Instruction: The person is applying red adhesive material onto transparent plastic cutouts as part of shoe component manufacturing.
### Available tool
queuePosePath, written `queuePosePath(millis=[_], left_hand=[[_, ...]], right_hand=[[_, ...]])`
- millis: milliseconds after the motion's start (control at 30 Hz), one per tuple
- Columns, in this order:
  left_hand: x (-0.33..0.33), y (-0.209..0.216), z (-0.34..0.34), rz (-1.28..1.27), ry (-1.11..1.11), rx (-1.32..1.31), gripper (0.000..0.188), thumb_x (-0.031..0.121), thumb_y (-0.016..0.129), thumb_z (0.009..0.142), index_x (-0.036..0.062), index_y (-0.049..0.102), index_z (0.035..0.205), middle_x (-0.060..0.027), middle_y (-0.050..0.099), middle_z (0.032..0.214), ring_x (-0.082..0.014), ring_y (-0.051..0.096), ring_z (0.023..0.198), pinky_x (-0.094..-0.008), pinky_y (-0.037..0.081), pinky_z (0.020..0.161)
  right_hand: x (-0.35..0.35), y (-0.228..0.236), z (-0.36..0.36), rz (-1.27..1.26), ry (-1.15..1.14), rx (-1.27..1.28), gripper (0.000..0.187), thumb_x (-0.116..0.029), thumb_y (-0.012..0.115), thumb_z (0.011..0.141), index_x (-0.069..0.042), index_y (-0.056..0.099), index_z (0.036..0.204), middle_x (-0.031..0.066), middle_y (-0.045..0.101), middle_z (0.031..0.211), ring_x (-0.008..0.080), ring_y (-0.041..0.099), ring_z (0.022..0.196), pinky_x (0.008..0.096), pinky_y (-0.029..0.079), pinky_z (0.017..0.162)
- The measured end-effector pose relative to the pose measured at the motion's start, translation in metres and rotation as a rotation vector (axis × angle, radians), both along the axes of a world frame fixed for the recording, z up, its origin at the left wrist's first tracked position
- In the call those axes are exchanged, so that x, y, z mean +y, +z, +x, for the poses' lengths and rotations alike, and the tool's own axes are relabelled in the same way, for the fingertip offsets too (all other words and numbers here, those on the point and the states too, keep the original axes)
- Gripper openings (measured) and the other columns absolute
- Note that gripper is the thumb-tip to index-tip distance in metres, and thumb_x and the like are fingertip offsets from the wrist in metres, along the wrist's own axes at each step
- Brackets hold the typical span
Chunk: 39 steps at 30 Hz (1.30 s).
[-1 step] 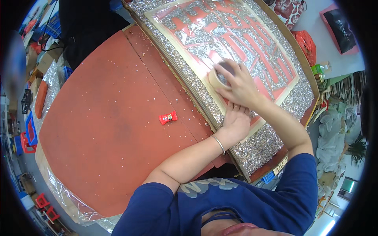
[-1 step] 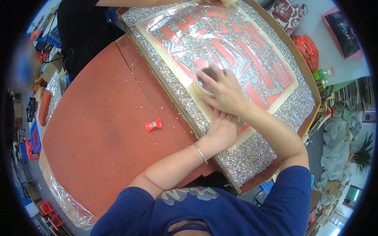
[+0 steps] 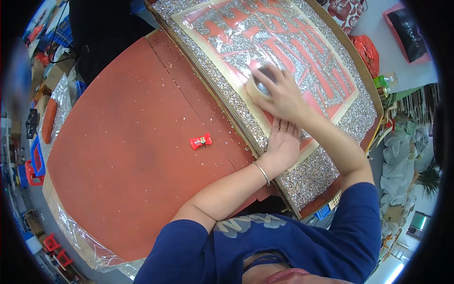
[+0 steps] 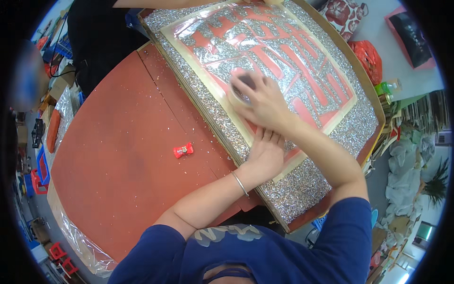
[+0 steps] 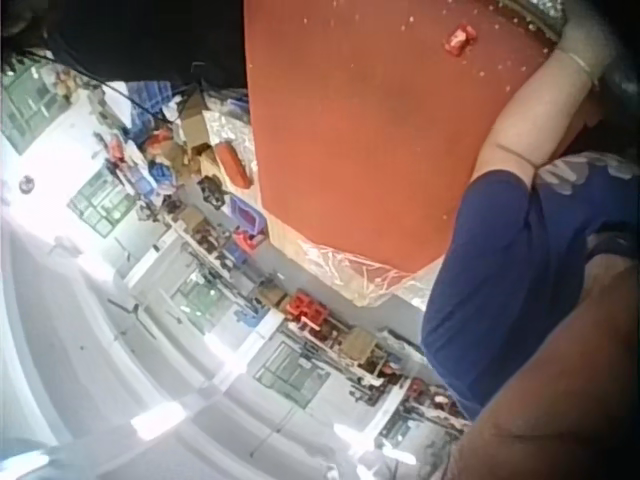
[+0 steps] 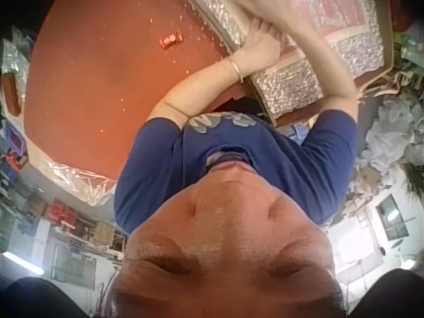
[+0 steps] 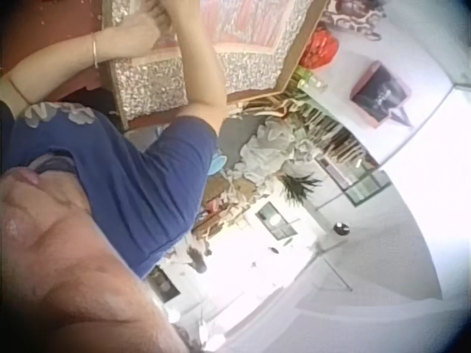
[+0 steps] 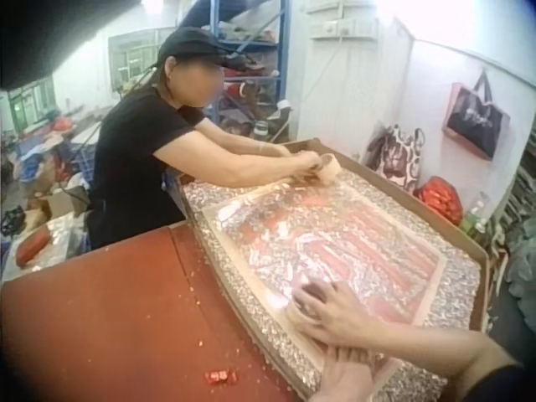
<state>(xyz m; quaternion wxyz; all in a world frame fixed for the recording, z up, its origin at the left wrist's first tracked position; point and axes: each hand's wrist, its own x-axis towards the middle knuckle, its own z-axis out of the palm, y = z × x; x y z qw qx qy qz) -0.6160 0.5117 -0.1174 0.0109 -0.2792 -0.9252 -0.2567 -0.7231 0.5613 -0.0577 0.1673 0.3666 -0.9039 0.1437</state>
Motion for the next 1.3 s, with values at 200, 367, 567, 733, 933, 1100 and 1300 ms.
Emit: queuePosePath(millis=[200, 367, 567, 733, 933, 1100, 1300], left_hand=[[0.007, 0.018, -0.004, -0.050, -0.105, 0.024, 0.059, 0.036, 0.048, 0.086, -0.0063, 0.047, 0.127, -0.0249, 0.043, 0.134, -0.0405, 0.028, 0.133, -0.0532, 0.011, 0.110], [-0.014, 0.013, -0.013, 0.092, -0.099, -0.062, 0.057, 0.034, 0.055, 0.083, -0.0067, 0.048, 0.122, -0.0270, 0.040, 0.135, -0.0430, 0.031, 0.129, -0.0531, 0.018, 0.109], [-0.018, 0.062, -0.040, 0.459, 0.282, -0.246, 0.025, 0.016, 0.047, 0.088, -0.0008, 0.060, 0.101, -0.0208, 0.060, 0.091, -0.0361, 0.059, 0.088, -0.0443, 0.045, 0.078], [-0.041, 0.037, -0.047, 0.209, 0.285, -0.002, 0.048, 0.001, 0.052, 0.083, -0.0077, 0.037, 0.129, -0.0231, 0.049, 0.109, -0.0368, 0.052, 0.098, -0.0429, 0.043, 0.085], [-0.041, 0.030, -0.053, 0.271, 0.233, 0.007, 0.066, -0.002, 0.055, 0.081, -0.0061, 0.023, 0.139, -0.0252, 0.046, 0.112, -0.0387, 0.051, 0.097, -0.0426, 0.042, 0.088], [-0.048, 0.036, -0.048, 0.227, 0.279, -0.137, 0.071, -0.006, 0.050, 0.080, -0.0057, 0.014, 0.141, -0.0277, 0.039, 0.121, -0.0403, 0.049, 0.104, -0.0424, 0.041, 0.092], [-0.038, 0.044, -0.045, 0.173, 0.212, -0.150, 0.069, -0.006, 0.053, 0.079, -0.0085, 0.018, 0.139, -0.0317, 0.034, 0.128, -0.0455, 0.044, 0.114, -0.0441, 0.039, 0.096]], right_hand=[[-0.041, -0.017, -0.110, 0.052, -0.151, 0.374, 0.053, -0.047, 0.066, 0.073, -0.021, 0.055, 0.117, 0.0080, 0.055, 0.114, 0.0280, 0.054, 0.103, 0.0421, 0.045, 0.069], [-0.016, -0.027, -0.065, 0.033, -0.139, 0.207, 0.058, -0.048, 0.067, 0.073, -0.026, 0.050, 0.124, 0.0100, 0.049, 0.122, 0.0315, 0.055, 0.093, 0.0464, 0.046, 0.076], [0.093, -0.021, 0.034, 0.014, -0.207, 0.106, 0.059, -0.043, 0.069, 0.073, -0.025, 0.050, 0.125, 0.0107, 0.049, 0.119, 0.0327, 0.056, 0.086, 0.0437, 0.047, 0.073], [0.081, -0.010, 0.105, -0.045, -0.083, 0.088, 0.054, -0.040, 0.068, 0.074, -0.024, 0.052, 0.123, 0.0099, 0.049, 0.120, 0.0308, 0.054, 0.083, 0.0427, 0.046, 0.071], [0.084, -0.018, 0.030, 0.112, -0.497, 0.145, 0.055, -0.042, 0.064, 0.078, -0.025, 0.046, 0.128, 0.0127, 0.045, 0.124, 0.0326, 0.054, 0.090, 0.0442, 0.047, 0.073], [0.069, -0.021, 0.076, 0.054, -0.264, 0.119, 0.052, -0.041, 0.064, 0.078, -0.024, 0.050, 0.125, 0.0126, 0.043, 0.127, 0.0335, 0.053, 0.096, 0.0453, 0.047, 0.075], [0.137, -0.015, 0.080, 0.227, -0.462, 0.031, 0.059, -0.043, 0.066, 0.075, -0.026, 0.047, 0.129, 0.0114, 0.046, 0.127, 0.0346, 0.054, 0.100, 0.0469, 0.047, 0.079]])
